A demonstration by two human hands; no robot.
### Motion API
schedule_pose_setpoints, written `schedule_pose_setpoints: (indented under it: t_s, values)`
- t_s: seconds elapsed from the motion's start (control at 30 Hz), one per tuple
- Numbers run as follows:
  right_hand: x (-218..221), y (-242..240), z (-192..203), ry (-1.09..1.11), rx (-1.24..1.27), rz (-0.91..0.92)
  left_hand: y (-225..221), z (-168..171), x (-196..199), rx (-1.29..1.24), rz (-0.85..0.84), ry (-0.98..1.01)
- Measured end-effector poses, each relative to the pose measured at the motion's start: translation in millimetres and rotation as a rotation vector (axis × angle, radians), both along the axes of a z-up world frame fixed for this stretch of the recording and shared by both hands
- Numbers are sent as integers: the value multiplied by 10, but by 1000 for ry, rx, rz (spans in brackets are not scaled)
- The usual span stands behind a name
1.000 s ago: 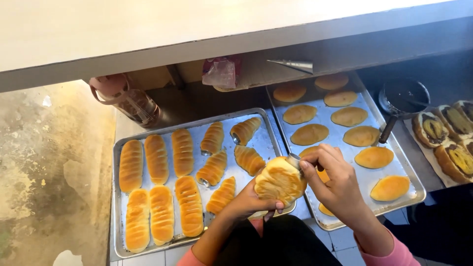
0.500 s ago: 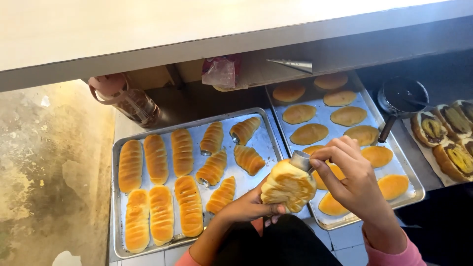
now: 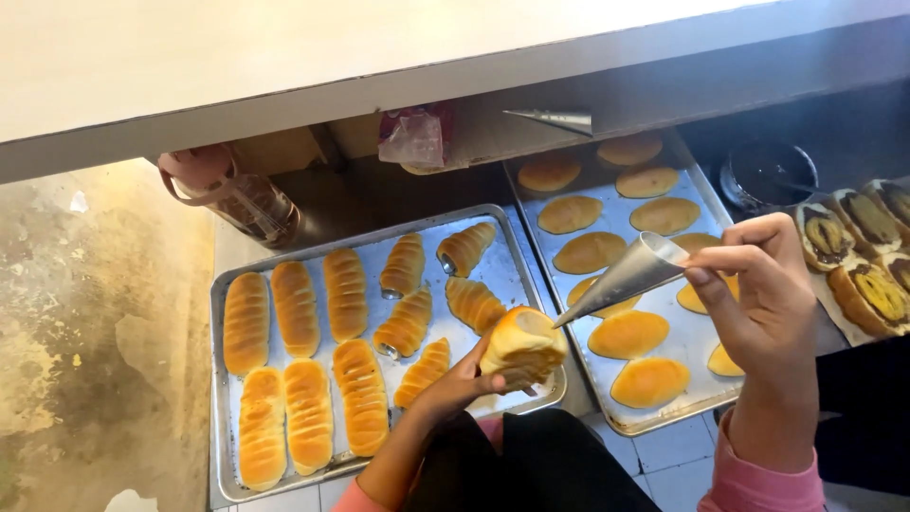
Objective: Remove metal cone molds from freshly baked bread rolls on a baking tray.
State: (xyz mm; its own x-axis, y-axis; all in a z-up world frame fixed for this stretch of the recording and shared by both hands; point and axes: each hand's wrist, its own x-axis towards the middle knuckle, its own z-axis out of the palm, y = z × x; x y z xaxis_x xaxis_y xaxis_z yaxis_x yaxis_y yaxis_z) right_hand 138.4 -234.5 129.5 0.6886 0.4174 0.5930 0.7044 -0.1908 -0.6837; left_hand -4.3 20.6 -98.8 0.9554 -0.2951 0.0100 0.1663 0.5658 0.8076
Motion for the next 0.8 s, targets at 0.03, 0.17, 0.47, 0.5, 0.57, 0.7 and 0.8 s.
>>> schedule_pose_setpoints:
  t_s: [0.03,0.17,0.47,0.5,0.57,0.7,0.8]
  values:
    - [29,-46,-56,-23,-70,-121,36,-45,20,-14,28,63]
    - [212,-306,-594,243,-2,-124,12,-377,145,288,130,4]
    - [534,-172,-1049,300,184,1,-61,-1023,121,1514,187,-457]
    - [612,-116,-1112,300,281,-34,-36,-971,120,1511,153,-476]
    - [831,-1,-1275,294,380,-69,11,-844,125,1510,120,-498]
    - [1469,230,-1759,362,573,-180,79,-822,136,1531,-31,-535]
    - [1838,395,-1984,425,640,-206,92,-1153,85,1575,-75,-606]
